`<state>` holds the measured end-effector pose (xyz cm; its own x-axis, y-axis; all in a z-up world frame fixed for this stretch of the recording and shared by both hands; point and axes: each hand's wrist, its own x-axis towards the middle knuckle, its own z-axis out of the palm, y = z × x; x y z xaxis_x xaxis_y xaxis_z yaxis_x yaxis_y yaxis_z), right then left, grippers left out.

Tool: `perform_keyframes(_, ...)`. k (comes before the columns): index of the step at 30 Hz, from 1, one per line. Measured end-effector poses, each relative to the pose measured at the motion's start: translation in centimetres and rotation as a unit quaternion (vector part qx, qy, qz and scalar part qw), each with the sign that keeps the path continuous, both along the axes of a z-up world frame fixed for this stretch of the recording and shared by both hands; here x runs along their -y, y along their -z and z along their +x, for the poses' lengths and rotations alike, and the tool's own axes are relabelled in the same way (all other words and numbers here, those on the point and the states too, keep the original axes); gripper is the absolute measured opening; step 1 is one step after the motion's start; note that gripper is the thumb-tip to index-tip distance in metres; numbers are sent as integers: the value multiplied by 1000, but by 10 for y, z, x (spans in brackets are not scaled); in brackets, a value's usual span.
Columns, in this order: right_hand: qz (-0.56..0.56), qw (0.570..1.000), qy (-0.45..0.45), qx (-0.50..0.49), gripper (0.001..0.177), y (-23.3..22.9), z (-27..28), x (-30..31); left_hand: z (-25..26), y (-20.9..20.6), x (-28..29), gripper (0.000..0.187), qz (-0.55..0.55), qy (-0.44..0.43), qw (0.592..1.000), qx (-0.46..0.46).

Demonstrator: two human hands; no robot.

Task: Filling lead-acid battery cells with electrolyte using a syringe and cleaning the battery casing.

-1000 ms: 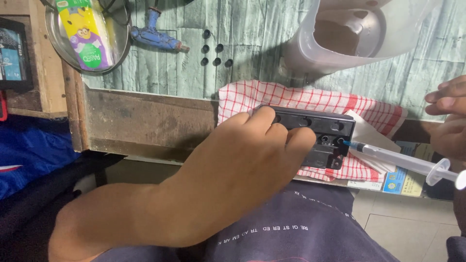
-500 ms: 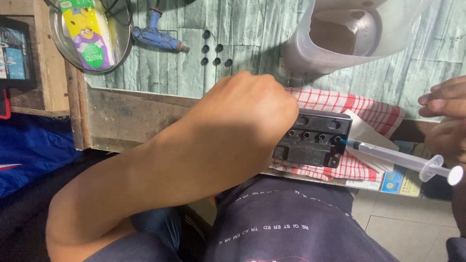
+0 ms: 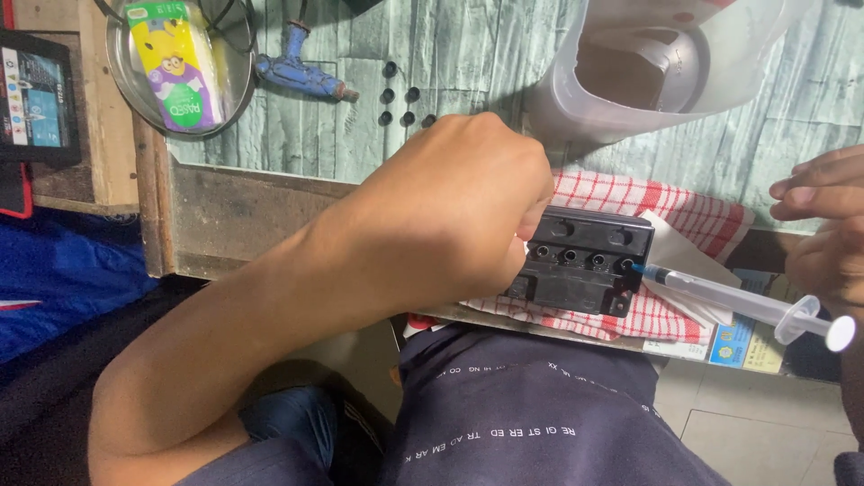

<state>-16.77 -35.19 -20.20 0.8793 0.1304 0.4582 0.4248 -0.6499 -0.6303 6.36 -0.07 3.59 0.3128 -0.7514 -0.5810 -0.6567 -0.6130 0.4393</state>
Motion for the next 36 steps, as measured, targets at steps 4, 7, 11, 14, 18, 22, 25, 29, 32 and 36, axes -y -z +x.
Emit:
perform_keyframes(4, 7, 998, 21, 52, 30, -25, 22, -32, 2, -1, -2, 16, -2, -48, 998, -30)
perform_keyframes(7, 34, 997, 61, 19, 56, -66, 30, -60, -1, -3, -5, 14, -28, -53, 998, -16)
perform_keyframes(11, 9, 973, 120, -199, 43, -159, 39, -103, -11, -1, -15, 19, -52, 6, 995, 84)
perform_keyframes(14, 34, 999, 33, 26, 43, -78, 49, -61, -20, 1, -19, 25, -142, 7, 986, 87)
perform_keyframes(18, 28, 999, 39, 4, 36, -90, 54, -69, -16, 11, 0, 9, -45, -11, 998, 38)
perform_keyframes(22, 30, 998, 25, 54, 38, -77, 55, -63, -20, 12, 5, 17, -36, -1, 999, 36)
perform_keyframes(25, 30, 998, 16, 62, 40, -76, 56, -62, -26, 17, -2, 33, -45, 5, 997, 54)
perform_keyframes(29, 28, 995, 19, 90, 40, -80, 65, -66, -37, 24, -18, 17, -171, -8, 982, 77)
perform_keyframes(32, 33, 995, 21, 89, 44, -80, 65, -66, -45, 14, -27, 28, -194, -8, 979, 57)
perform_keyframes(36, 38, 995, 29, 86, 48, -84, 63, -67, -39, -11, -44, 50, -256, 21, 963, 80)
